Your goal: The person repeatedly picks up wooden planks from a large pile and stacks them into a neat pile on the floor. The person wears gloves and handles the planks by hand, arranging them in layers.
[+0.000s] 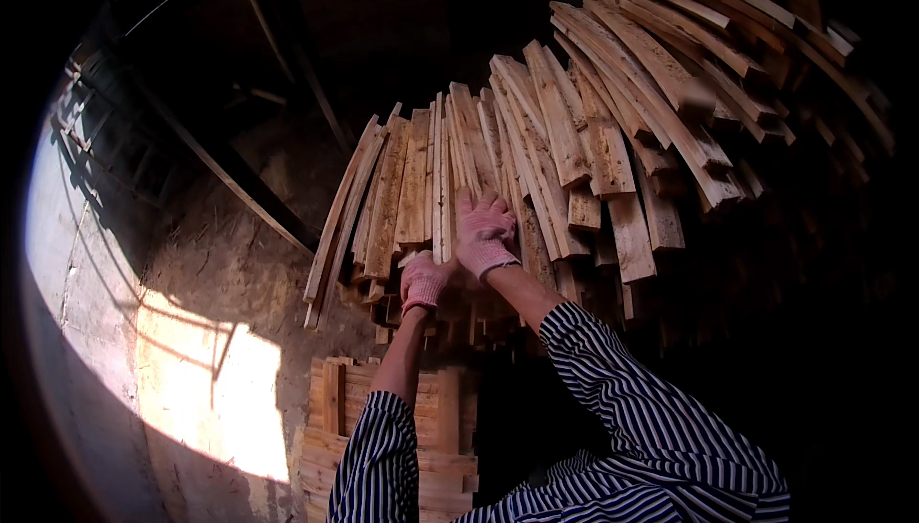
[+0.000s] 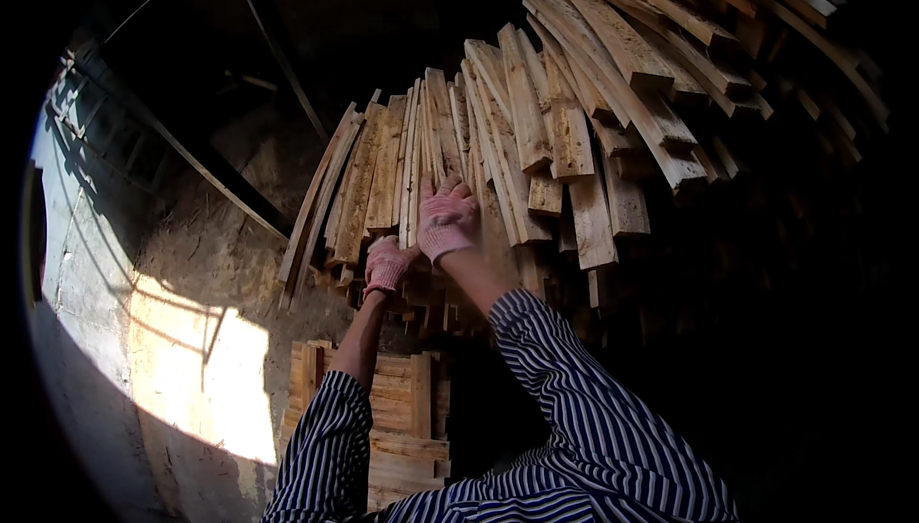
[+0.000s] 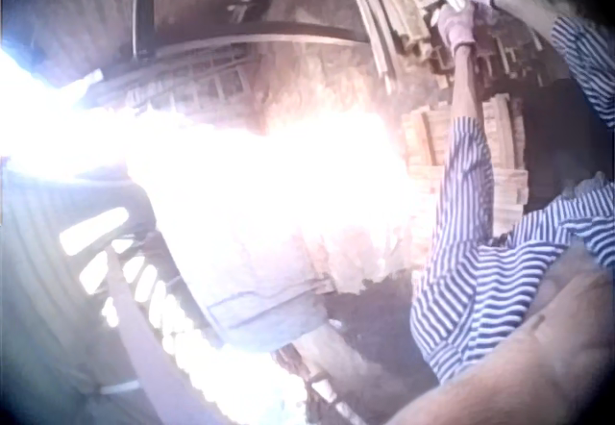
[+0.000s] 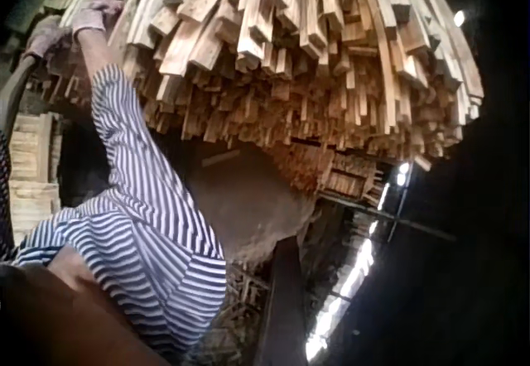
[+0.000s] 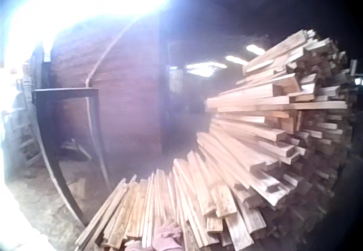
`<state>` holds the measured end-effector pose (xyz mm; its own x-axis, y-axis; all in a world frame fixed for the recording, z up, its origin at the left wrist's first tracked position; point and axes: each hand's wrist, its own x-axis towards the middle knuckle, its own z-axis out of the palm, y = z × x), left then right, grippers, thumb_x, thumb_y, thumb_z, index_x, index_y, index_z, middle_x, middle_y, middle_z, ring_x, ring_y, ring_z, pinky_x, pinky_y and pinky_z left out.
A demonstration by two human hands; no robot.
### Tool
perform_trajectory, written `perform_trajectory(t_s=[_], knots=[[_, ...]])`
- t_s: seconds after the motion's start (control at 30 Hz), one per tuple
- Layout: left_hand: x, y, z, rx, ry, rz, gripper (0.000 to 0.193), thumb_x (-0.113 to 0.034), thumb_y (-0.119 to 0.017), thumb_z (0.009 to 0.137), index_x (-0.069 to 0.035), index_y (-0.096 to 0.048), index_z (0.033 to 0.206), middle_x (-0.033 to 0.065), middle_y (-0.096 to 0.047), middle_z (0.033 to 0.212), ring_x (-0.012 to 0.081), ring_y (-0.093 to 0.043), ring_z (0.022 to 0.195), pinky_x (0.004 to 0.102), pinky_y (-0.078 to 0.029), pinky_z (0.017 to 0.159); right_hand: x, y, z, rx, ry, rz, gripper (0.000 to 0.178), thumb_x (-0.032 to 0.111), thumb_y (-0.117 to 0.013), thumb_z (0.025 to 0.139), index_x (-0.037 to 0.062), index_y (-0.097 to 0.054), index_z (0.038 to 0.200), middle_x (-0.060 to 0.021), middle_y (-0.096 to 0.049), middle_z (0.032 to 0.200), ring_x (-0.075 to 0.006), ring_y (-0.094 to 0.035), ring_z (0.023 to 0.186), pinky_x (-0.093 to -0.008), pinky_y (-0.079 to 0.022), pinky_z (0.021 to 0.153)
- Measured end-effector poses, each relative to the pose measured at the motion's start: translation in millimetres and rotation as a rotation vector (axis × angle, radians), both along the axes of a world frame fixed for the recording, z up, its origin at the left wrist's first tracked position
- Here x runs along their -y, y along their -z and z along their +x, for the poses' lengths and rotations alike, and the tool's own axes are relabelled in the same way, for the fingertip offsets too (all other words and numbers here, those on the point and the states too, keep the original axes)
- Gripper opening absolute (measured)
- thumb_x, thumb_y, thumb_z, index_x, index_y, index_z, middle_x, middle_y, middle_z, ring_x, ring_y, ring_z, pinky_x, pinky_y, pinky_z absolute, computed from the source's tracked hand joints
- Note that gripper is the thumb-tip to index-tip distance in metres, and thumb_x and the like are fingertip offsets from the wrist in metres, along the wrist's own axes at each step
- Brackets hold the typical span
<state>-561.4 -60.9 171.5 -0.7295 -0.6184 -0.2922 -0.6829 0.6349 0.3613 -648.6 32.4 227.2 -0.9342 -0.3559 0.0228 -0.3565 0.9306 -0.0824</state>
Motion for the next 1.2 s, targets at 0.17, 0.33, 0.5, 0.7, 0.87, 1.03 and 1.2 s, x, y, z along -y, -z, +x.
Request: perform_trajectory(t_s=[0.17,0.33,0.5,0.7,0.87,1.03,1.2], knots=[[29.3,11.9,25.6,0.023,-0.069,0.001,0.093,-0.085,-0.061,0.071,-0.001,-0.071,0.111,0.0239,-0.071,0.115,0.0413,-0.068,0.109,0.0589,-0.055,0.087,43.7,-8.5,37.7,0.103,-0.012,0.159,0.090,0.027,-0.075,0.084,0.0252,-0.027,0.159,-0.0248,-0.027,0.160,-0.0474,-0.039,0.136,-0.0617,-0.041,0.100],[14.4,18.6,20.7,-0.088,-0.077,0.077,0.098,-0.087,-0.062,0.067,-0.005,-0.070,0.119,0.0233,-0.069,0.119,0.0411,-0.067,0.112,0.0628,-0.054,0.085,40.6,-19.3,15.4,0.215,0.102,0.176,0.068,0.027,-0.056,0.099,0.0258,-0.026,0.160,-0.0273,-0.014,0.165,-0.0533,-0.034,0.138,-0.0680,-0.037,0.103],[9.7,13.1,76.2,-0.558,-0.195,0.453,0.058,-0.050,-0.073,0.089,0.002,-0.068,0.116,0.0135,-0.075,0.095,0.0242,-0.070,0.085,0.0371,-0.055,0.079,-15.0,-95.1,-9.6,0.675,0.010,-0.420,0.062,0.024,-0.070,0.091,0.0085,-0.043,0.144,-0.0252,-0.047,0.141,-0.0357,-0.058,0.122,-0.0543,-0.052,0.096],[-54.1,-21.4,109.1,-0.663,-0.055,2.116,0.118,-0.089,-0.051,0.078,0.001,-0.035,0.153,0.0258,-0.046,0.150,0.0408,-0.049,0.134,0.0521,-0.042,0.112,-148.8,-126.5,165.5,1.362,0.000,-1.339,0.068,0.027,-0.071,0.092,0.0058,-0.039,0.148,-0.0084,-0.060,0.127,-0.0227,-0.064,0.110,-0.0399,-0.060,0.091],[-90.7,-8.2,147.3,-0.823,-0.221,2.228,0.083,-0.061,-0.068,0.088,-0.001,-0.051,0.143,0.0208,-0.059,0.138,0.0374,-0.060,0.121,0.0512,-0.049,0.106,-247.1,-28.7,299.9,1.384,-0.331,-1.341,0.091,0.012,-0.075,0.081,0.0076,-0.022,0.155,-0.0131,-0.043,0.144,-0.0280,-0.045,0.136,-0.0420,-0.036,0.117],[-129.5,12.2,217.0,-0.791,-0.291,1.901,0.058,-0.037,-0.079,0.087,-0.004,-0.058,0.130,0.0100,-0.069,0.107,0.0233,-0.068,0.096,0.0385,-0.059,0.086,-263.3,-7.3,326.3,1.246,-0.292,-0.983,0.104,0.024,-0.085,0.077,0.0024,-0.018,0.154,-0.0168,-0.043,0.146,-0.0290,-0.046,0.135,-0.0421,-0.039,0.115],[-121.4,-45.6,284.5,-1.005,-0.279,1.150,0.070,-0.036,-0.078,0.089,0.000,-0.046,0.139,0.0084,-0.064,0.117,0.0172,-0.062,0.102,0.0333,-0.054,0.091,-173.7,14.7,352.3,0.746,-0.204,-1.023,0.090,0.019,-0.089,0.075,0.0036,-0.037,0.147,-0.0133,-0.054,0.137,-0.0238,-0.057,0.122,-0.0369,-0.048,0.105]])
